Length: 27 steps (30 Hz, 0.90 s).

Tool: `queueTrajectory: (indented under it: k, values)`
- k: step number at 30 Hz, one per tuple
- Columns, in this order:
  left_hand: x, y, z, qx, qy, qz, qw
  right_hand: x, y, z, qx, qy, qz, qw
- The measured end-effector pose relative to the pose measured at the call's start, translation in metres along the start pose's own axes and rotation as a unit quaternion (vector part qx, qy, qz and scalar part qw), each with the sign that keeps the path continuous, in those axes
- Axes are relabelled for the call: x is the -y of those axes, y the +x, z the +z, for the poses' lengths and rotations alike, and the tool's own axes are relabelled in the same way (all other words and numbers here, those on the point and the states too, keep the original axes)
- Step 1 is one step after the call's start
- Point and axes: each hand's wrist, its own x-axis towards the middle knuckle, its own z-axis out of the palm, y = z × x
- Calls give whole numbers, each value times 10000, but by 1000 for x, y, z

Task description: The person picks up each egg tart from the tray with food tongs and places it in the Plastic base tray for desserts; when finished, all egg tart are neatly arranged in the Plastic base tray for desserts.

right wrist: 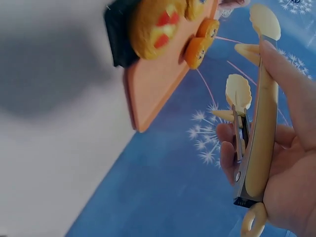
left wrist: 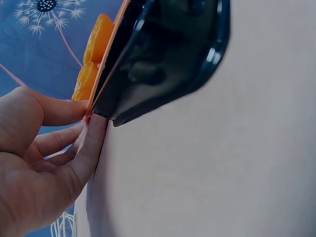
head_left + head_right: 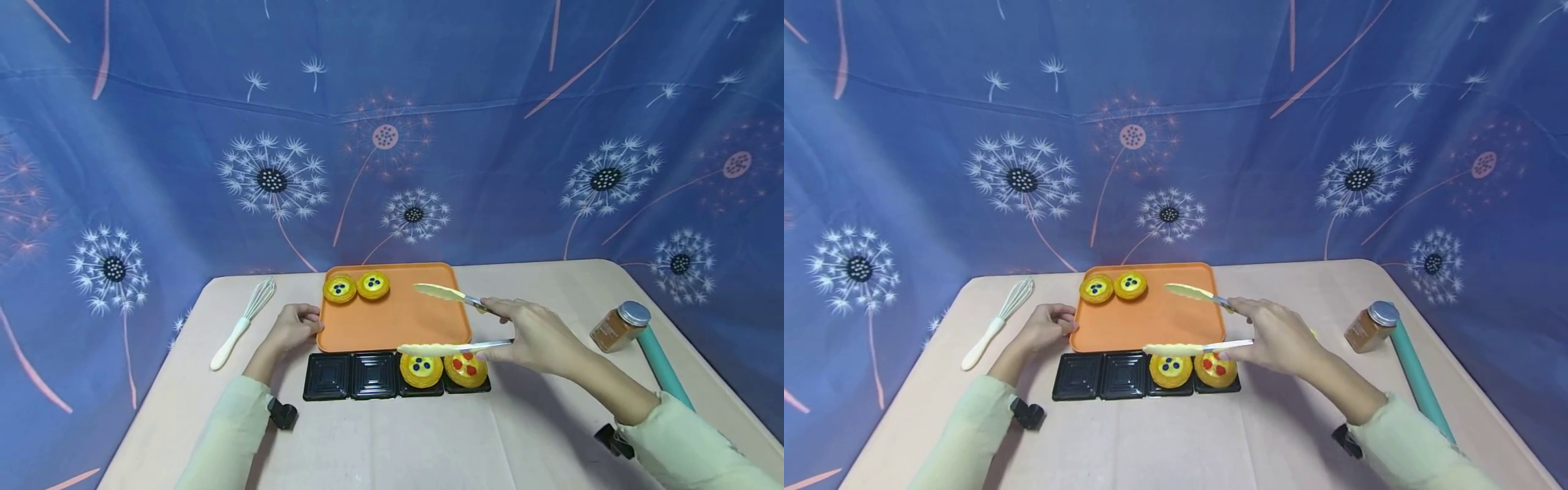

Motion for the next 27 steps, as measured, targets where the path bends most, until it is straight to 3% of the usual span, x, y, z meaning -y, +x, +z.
queueTrajectory:
  k: [5, 9, 14, 20, 27]
  values:
    - [0, -1, -1, -20, 14, -32, 10000, -3, 42, -8, 63, -71, -136, 9999]
    - [-2, -2, -1, 54, 7, -13, 10000, -8, 77, -12, 297, -133, -5, 9995]
    - [-2, 0, 0, 34, 7, -39, 10000, -15, 111, 1, 625, -37, 275, 9977]
    - [-1, 1, 1, 65, 64, -26, 10000, -19, 133, 33, 973, 195, 433, 9941]
    - [-2, 2, 1, 15, 6, -121, 9999, -14, 146, 64, 1236, 142, 414, 9914]
